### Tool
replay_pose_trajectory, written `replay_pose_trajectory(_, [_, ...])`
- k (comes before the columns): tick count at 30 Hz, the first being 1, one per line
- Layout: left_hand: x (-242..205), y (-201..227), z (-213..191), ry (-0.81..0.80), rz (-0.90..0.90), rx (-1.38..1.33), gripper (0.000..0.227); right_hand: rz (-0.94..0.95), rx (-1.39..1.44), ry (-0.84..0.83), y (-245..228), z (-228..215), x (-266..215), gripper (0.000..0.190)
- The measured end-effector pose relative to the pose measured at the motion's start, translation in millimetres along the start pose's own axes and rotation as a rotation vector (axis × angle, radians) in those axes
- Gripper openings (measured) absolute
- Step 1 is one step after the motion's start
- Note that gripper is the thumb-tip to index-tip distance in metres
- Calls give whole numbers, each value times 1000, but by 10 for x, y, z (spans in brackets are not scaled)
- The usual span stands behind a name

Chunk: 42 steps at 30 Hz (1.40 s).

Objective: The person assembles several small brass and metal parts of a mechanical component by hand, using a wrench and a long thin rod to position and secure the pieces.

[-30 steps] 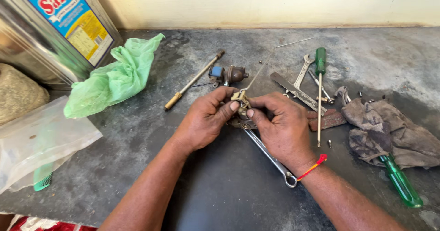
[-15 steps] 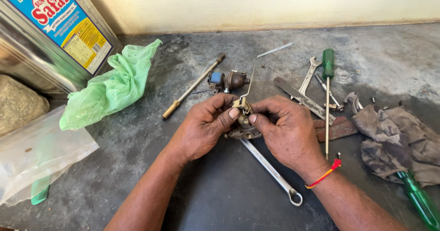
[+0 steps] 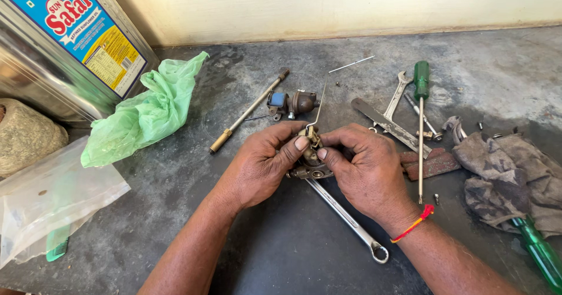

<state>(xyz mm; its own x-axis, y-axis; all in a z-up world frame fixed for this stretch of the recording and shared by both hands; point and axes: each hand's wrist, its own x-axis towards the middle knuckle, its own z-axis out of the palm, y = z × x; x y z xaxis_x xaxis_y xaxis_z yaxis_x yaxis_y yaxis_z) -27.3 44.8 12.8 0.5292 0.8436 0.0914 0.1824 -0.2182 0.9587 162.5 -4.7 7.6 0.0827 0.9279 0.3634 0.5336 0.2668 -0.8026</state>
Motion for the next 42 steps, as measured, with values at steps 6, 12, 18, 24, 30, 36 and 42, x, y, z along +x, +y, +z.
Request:
replay_pose_trajectory(6, [-28,-99,20,28,-18,-93,39,19,-10,-11,17,8,2,15])
replay_pose_trajectory(12, [-45,-66,28,87,14,39,39,7,13,-2,18,8,0,15])
replay_pose_trajectory(18, [-22,-33,-40,69,116,168,39,-9,25,6,15,27,-24,13])
replay_pose_trajectory(24, [0,49,-82,44,161,217,38,8,22,2,-5,34,-30,14])
replay_pose_trajectory(30, [153,148,-50,122,-181,291,36,65,39,-21,-28,72,-63,10])
replay_pose_trajectory(36, [301,84,17,67,-227,-353,27,10,32,-10,0,64,-50,10])
replay_pose_trajectory(42, [251,-23,34,59,-208,-456,27,1,27,-17,10,70,-51,9])
